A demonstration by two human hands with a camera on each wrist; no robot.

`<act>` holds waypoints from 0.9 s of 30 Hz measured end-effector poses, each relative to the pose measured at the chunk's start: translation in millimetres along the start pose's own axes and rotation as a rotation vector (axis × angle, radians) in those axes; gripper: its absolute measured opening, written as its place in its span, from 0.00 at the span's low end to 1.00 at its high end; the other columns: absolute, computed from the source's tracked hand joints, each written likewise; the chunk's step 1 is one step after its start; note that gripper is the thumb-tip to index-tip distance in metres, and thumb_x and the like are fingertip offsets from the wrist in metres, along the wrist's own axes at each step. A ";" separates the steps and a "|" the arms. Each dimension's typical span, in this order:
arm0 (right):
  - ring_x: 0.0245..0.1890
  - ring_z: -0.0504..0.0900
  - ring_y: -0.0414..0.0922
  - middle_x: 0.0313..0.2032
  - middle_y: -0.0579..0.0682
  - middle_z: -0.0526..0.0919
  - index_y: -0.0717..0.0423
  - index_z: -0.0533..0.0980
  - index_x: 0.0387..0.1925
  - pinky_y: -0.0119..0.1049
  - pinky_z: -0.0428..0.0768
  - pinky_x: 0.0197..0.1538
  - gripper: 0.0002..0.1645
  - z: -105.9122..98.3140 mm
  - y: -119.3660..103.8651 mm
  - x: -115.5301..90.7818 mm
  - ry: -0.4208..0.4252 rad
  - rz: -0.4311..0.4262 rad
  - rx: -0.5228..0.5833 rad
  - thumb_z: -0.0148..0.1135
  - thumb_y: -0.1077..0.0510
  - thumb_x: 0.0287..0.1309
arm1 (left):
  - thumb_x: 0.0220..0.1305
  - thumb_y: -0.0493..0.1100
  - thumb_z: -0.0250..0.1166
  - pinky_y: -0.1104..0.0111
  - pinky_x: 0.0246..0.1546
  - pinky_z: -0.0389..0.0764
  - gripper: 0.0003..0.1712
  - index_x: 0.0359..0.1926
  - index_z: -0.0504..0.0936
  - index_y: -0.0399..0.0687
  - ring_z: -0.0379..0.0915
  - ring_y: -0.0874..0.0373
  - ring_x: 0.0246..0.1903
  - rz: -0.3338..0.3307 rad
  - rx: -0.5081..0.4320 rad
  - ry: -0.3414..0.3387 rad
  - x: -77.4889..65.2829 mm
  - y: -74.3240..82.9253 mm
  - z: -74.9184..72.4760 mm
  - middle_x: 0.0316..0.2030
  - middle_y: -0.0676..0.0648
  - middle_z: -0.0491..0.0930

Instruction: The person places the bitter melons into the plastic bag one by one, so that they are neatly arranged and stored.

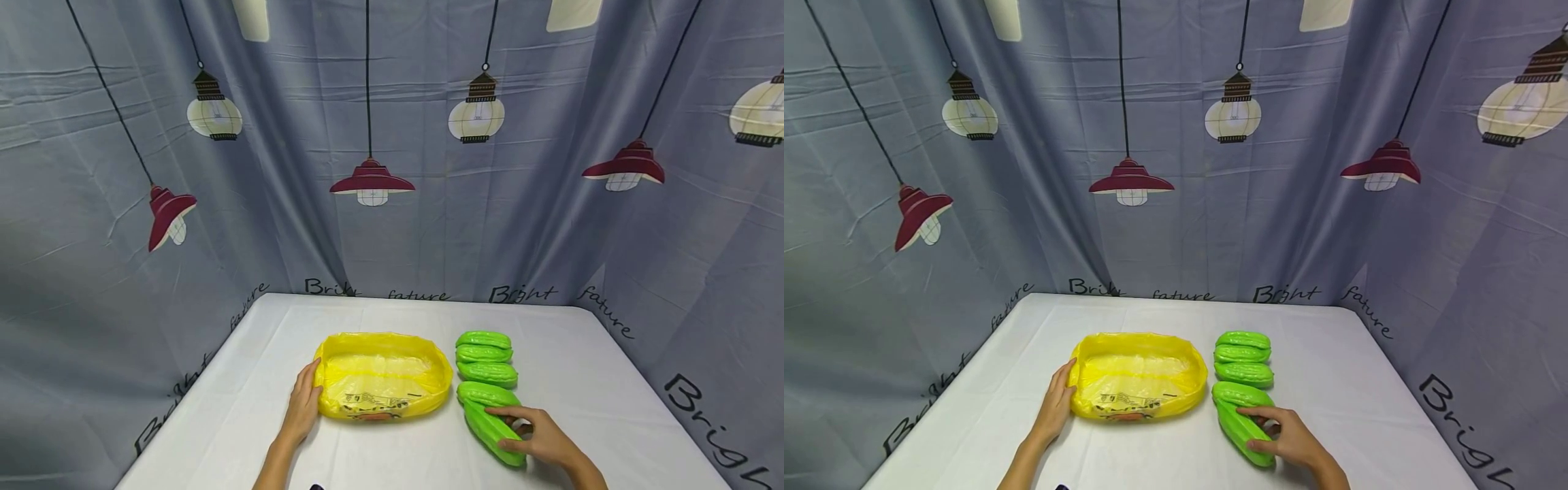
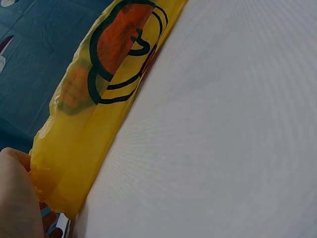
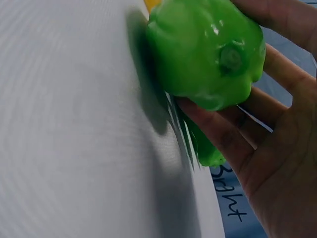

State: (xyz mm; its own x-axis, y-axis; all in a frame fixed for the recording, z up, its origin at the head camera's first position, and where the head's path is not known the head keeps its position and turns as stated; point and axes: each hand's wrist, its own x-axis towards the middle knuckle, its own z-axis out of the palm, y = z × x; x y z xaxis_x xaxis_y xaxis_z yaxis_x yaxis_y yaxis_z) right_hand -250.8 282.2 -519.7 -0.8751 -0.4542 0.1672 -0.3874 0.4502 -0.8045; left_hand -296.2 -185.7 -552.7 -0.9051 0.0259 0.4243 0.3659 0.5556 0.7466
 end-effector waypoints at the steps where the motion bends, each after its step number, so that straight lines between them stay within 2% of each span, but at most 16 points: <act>1: 0.36 0.76 0.39 0.47 0.50 0.80 0.52 0.76 0.54 0.34 0.79 0.34 0.27 -0.5 -0.7 0.1 -0.007 -0.001 0.003 0.68 0.54 0.50 | 0.68 0.35 0.44 0.37 0.56 0.50 0.29 0.69 0.54 0.46 0.50 0.37 0.63 -0.003 -0.001 -0.003 -0.1 0.2 0.0 0.64 0.38 0.54; 8: 0.38 0.75 0.40 0.49 0.46 0.79 0.52 0.76 0.54 0.35 0.80 0.36 0.26 -1.5 -6.2 1.4 -0.044 -0.017 0.062 0.67 0.56 0.50 | 0.68 0.35 0.44 0.37 0.56 0.51 0.29 0.70 0.53 0.46 0.49 0.37 0.63 -0.009 -0.006 -0.011 0.3 -0.5 0.3 0.65 0.38 0.53; 11: 0.39 0.76 0.40 0.49 0.46 0.79 0.55 0.75 0.54 0.36 0.80 0.37 0.27 -0.2 -8.9 1.8 -0.036 -0.025 0.108 0.67 0.58 0.50 | 0.68 0.35 0.44 0.37 0.56 0.51 0.30 0.70 0.53 0.46 0.49 0.37 0.63 -0.014 -0.002 -0.014 0.2 -0.7 -0.2 0.65 0.38 0.53; 15: 0.41 0.77 0.41 0.49 0.48 0.79 0.61 0.73 0.55 0.38 0.81 0.36 0.27 1.1 -13.6 2.3 -0.014 -0.084 0.162 0.66 0.62 0.51 | 0.68 0.35 0.45 0.37 0.56 0.51 0.30 0.70 0.53 0.46 0.49 0.36 0.63 -0.025 0.006 -0.010 -1.2 0.4 -1.0 0.65 0.37 0.53; 21: 0.41 0.77 0.42 0.51 0.47 0.78 0.66 0.71 0.56 0.39 0.81 0.37 0.28 1.8 -23.3 5.7 0.061 -0.201 0.193 0.64 0.68 0.50 | 0.68 0.35 0.45 0.37 0.56 0.52 0.29 0.69 0.54 0.45 0.50 0.34 0.62 -0.018 -0.007 -0.012 -3.4 2.0 -0.1 0.65 0.36 0.53; 27: 0.45 0.77 0.42 0.52 0.48 0.77 0.67 0.69 0.57 0.39 0.81 0.40 0.31 3.1 -45.9 27.9 0.196 -0.222 0.257 0.64 0.69 0.50 | 0.68 0.35 0.45 0.36 0.56 0.52 0.30 0.69 0.54 0.46 0.50 0.34 0.62 -0.027 -0.009 -0.010 0.0 2.4 -1.0 0.65 0.37 0.53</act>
State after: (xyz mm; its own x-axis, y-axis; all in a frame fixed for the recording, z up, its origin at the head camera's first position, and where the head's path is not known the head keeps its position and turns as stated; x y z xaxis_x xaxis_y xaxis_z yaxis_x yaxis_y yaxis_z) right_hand -256.5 246.4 -479.8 -0.8264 -0.3526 0.4391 -0.5103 0.1392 -0.8487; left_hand -295.1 -185.1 -550.4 -0.9168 0.0196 0.3989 0.3433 0.5491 0.7620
